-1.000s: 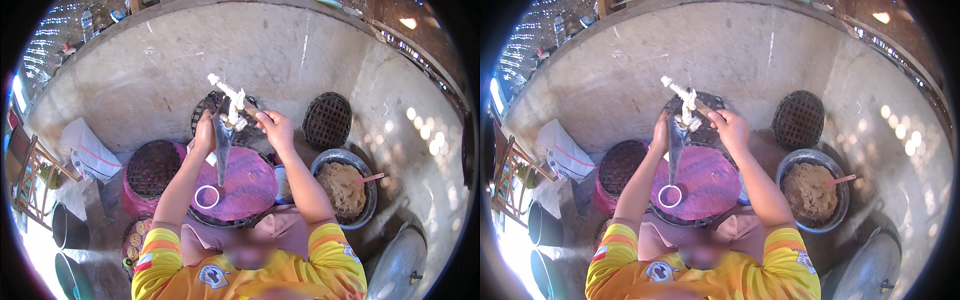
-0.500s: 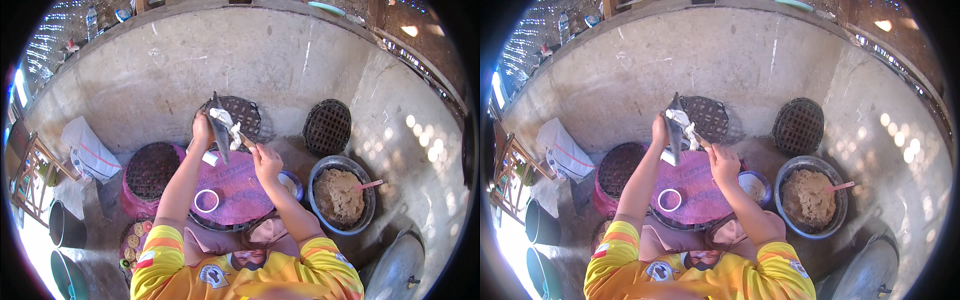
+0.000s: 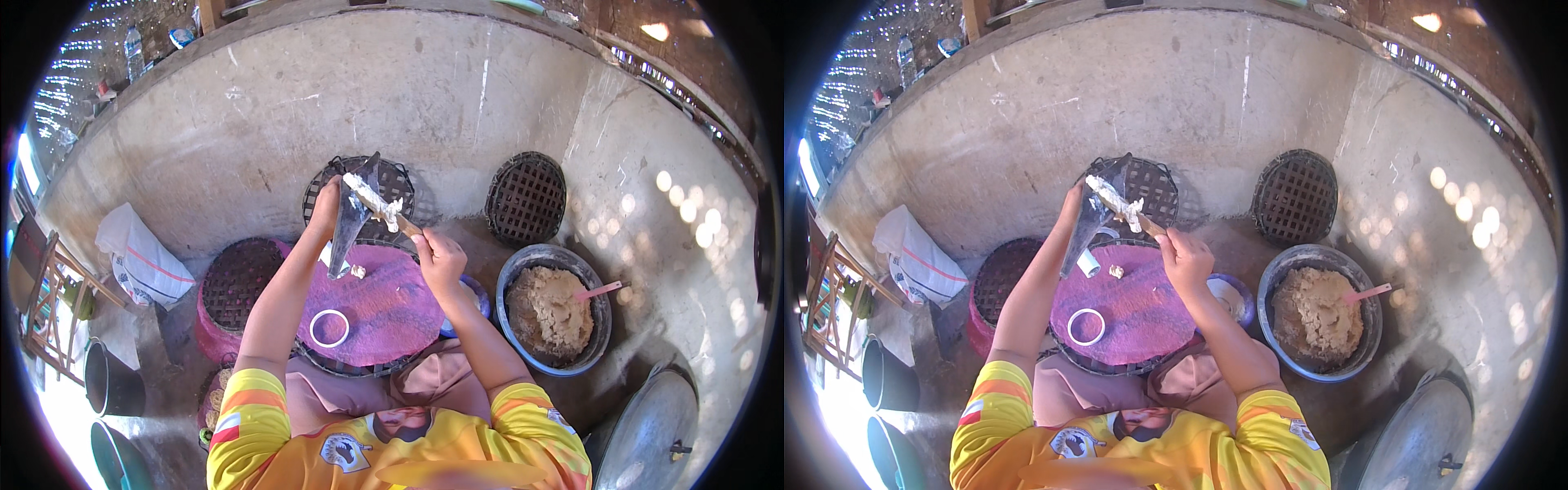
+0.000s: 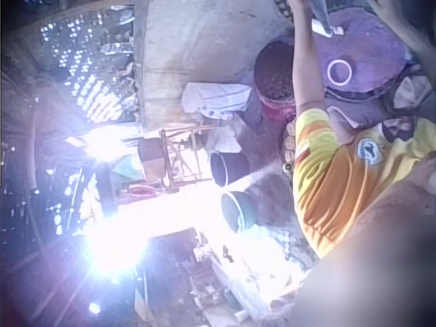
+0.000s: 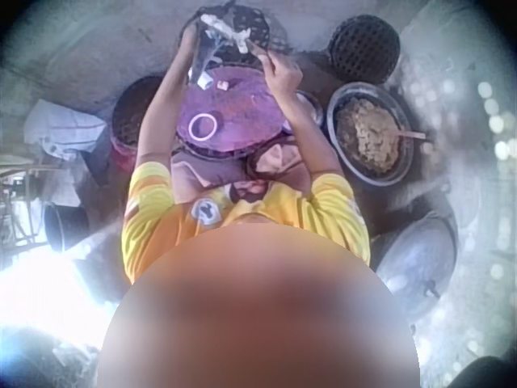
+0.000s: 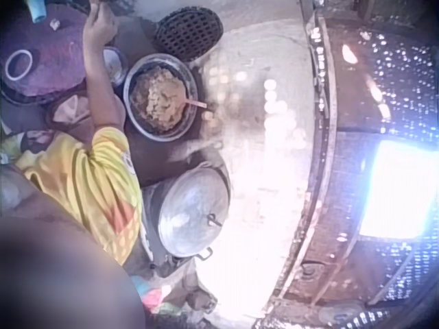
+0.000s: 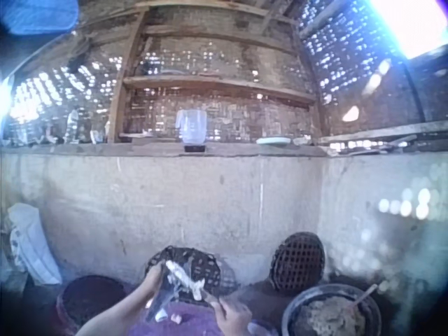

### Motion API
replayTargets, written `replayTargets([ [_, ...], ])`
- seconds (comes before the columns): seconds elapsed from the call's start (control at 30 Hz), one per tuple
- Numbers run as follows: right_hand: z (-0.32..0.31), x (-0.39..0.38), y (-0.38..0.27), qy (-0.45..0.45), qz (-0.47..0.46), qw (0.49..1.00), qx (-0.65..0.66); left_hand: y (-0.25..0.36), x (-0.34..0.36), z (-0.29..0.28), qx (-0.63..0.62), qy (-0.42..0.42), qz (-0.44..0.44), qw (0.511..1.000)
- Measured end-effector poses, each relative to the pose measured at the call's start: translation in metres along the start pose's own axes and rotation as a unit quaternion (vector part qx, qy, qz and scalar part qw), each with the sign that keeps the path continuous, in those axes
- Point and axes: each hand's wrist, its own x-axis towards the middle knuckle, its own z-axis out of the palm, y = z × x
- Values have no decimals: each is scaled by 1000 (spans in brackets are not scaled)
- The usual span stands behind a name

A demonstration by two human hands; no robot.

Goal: The person scoops dough from a bowl and presses it into a handheld mold to form round patterned cakes, then places them on a purple mat. The process repeats with multiple units being produced and arranged on the mat.

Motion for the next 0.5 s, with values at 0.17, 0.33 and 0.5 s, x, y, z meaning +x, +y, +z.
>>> replayTargets([
  [0.17, -29, -6, 10, -63, 26, 996, 54, 10, 0, 4, -273, 27, -131, 953],
  [0.33, -145, 0, 62, -151, 350, 922, 61, 70, -31, -36, 30, 31, 51, 998],
  [0.5, -241, -27, 109, -275, 383, 827, -306, 116, -78, -72, -202, -33, 79, 976],
])
